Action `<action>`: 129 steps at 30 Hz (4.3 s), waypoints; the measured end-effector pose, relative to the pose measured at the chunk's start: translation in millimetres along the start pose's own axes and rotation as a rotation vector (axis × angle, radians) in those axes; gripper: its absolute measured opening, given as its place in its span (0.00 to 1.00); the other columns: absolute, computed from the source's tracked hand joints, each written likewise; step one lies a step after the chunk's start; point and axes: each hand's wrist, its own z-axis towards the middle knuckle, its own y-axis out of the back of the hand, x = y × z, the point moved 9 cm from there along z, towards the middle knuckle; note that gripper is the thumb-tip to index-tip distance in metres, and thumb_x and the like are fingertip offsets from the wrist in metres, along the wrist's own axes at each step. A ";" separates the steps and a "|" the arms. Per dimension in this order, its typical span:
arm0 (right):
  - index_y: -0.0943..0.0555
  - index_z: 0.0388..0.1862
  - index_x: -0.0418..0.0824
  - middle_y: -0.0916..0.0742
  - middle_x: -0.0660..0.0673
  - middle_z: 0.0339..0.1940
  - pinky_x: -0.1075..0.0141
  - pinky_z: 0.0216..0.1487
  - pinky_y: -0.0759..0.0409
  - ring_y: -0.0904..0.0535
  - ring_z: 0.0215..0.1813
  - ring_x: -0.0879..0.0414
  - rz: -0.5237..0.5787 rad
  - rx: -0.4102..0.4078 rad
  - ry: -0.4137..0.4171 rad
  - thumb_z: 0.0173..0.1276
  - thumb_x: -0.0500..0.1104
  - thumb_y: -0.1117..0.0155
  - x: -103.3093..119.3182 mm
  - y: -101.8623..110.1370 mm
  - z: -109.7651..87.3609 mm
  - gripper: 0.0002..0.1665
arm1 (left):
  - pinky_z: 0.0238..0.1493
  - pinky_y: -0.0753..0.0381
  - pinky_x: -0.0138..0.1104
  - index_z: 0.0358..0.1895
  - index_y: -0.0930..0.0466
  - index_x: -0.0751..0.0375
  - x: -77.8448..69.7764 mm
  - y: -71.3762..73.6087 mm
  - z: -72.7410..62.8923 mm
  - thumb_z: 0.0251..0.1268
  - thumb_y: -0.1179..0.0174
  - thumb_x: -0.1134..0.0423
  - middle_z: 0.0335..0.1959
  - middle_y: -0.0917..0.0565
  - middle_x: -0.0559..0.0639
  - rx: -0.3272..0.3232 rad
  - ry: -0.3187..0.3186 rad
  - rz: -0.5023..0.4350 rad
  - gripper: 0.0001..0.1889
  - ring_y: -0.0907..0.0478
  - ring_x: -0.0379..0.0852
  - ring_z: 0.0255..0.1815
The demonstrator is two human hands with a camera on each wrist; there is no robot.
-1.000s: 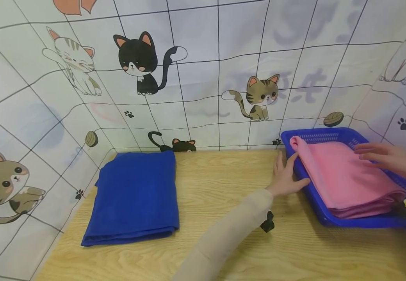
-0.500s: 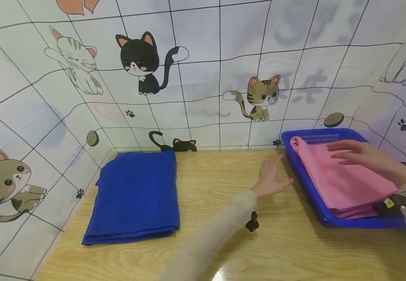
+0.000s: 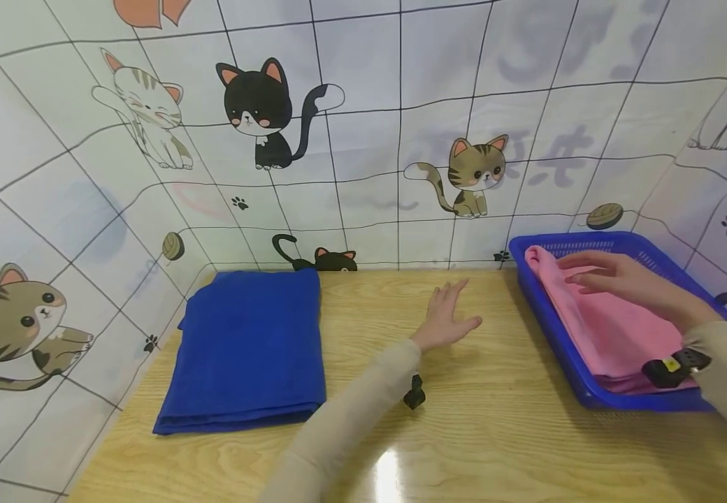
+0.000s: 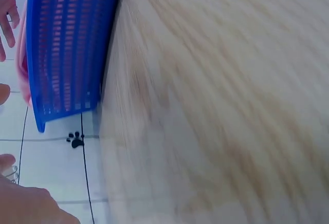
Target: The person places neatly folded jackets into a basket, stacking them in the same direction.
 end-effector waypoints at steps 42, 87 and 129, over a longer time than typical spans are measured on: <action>0.28 0.62 0.29 0.29 0.31 0.61 0.65 0.45 0.21 0.22 0.47 0.62 -0.095 0.037 -0.053 0.73 0.34 0.46 24.5 -70.7 49.1 0.20 | 0.65 0.58 0.66 0.74 0.41 0.52 44.4 83.7 -50.7 0.67 0.42 0.53 0.75 0.47 0.63 0.234 0.056 0.503 0.34 0.58 0.65 0.75; 0.31 0.62 0.26 0.25 0.27 0.57 0.52 0.47 0.21 0.23 0.52 0.33 0.092 0.088 0.001 0.72 0.34 0.47 17.0 -187.7 96.7 0.22 | 0.64 0.58 0.68 0.72 0.39 0.59 86.4 178.3 -123.1 0.67 0.40 0.58 0.73 0.47 0.69 0.116 0.134 0.440 0.33 0.57 0.70 0.73; 0.31 0.63 0.27 0.22 0.27 0.54 0.50 0.45 0.20 0.23 0.51 0.34 0.243 0.054 0.056 0.71 0.30 0.50 39.2 -293.4 131.9 0.22 | 0.55 0.61 0.76 0.72 0.46 0.68 158.6 307.2 -227.5 0.64 0.38 0.59 0.71 0.58 0.81 -0.151 0.324 0.446 0.38 0.65 0.82 0.69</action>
